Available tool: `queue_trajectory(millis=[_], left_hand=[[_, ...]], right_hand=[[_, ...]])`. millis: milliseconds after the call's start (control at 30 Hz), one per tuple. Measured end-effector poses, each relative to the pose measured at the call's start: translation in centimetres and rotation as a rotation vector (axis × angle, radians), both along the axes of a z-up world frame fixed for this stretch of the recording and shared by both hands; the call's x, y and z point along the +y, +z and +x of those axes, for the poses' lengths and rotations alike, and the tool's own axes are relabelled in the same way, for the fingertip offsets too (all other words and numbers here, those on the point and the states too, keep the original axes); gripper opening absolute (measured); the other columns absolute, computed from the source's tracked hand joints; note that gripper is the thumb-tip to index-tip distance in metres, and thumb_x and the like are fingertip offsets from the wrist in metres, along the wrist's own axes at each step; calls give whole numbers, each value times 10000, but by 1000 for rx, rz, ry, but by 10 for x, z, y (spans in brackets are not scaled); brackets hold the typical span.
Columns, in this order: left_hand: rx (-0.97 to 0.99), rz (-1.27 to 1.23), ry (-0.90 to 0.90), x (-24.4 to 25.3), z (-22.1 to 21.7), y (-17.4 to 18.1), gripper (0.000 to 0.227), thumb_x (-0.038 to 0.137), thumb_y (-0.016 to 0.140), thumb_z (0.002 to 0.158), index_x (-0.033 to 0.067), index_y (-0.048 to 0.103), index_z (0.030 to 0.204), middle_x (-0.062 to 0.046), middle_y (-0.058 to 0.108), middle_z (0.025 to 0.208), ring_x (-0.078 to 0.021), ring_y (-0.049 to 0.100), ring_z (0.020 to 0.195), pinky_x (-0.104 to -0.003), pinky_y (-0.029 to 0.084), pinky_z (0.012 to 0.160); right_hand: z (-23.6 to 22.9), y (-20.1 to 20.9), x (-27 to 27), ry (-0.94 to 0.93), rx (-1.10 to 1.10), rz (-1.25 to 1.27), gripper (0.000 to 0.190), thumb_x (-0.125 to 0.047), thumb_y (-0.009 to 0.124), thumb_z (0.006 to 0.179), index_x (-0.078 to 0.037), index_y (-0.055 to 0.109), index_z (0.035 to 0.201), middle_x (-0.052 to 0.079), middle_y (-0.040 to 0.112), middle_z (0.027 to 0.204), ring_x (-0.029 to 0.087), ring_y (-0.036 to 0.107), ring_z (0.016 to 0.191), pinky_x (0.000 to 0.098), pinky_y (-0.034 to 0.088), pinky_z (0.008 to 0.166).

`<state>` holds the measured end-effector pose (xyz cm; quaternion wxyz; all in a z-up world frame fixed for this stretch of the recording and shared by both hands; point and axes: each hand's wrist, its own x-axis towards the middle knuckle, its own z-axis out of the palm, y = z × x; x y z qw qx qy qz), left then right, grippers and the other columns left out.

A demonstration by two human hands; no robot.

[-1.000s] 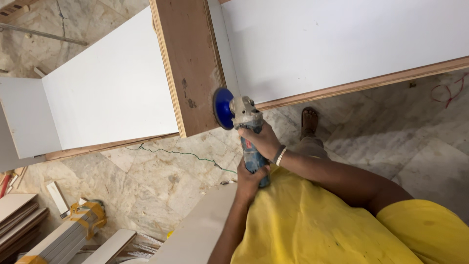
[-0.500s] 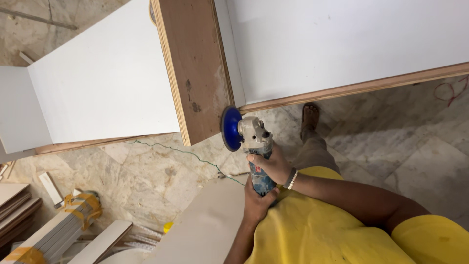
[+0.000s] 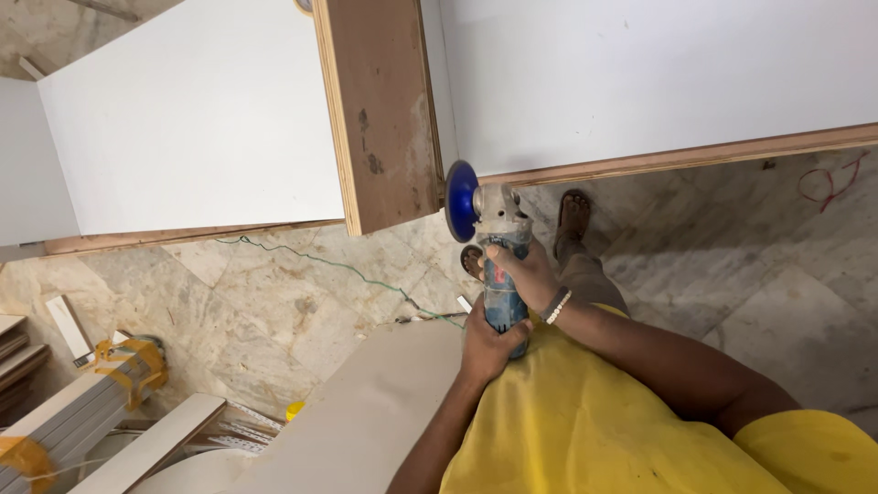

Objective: The person uses a power sander to smooth the edges of several wooden panels, then moves and stacks the panels together on the floor.

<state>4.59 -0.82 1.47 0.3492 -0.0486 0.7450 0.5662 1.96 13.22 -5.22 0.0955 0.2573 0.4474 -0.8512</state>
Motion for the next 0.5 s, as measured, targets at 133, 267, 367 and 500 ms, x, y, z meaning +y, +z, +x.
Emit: queue_trajectory(millis=[133, 267, 367, 500], left_hand=[[-14, 78, 61, -5, -3, -5, 503, 187, 789, 759, 4, 589, 1183, -71, 699, 970, -159, 667, 840, -315, 561, 787], [-41, 145, 73, -13, 2, -11, 496, 164, 777, 769, -2, 595, 1199, -73, 699, 975, -154, 668, 859, -320, 563, 805], [-80, 120, 69, -14, 7, -14, 476, 160, 770, 781, 3, 596, 1194, -70, 707, 963, -155, 679, 844, -319, 569, 797], [-48, 166, 74, -11, 1, -15, 469, 145, 774, 791, 4, 595, 1201, -67, 704, 978, -149, 670, 856, -318, 565, 797]], right_hand=[[-10, 3, -6, 45, 50, 51, 383, -288, 741, 922, -22, 621, 1170, 95, 718, 950, 171, 724, 798, 330, 618, 698], [-7, 1, -16, 12, 44, 46, 371, -276, 742, 917, -31, 607, 1160, 85, 715, 944, 165, 729, 795, 329, 627, 697], [-4, 3, -13, 29, -45, 22, 359, -284, 732, 918, -29, 621, 1145, 86, 718, 910, 169, 723, 749, 319, 610, 667], [-9, 6, -9, 47, -48, 74, 360, -287, 743, 914, -30, 632, 1141, 88, 719, 915, 165, 720, 757, 315, 602, 665]])
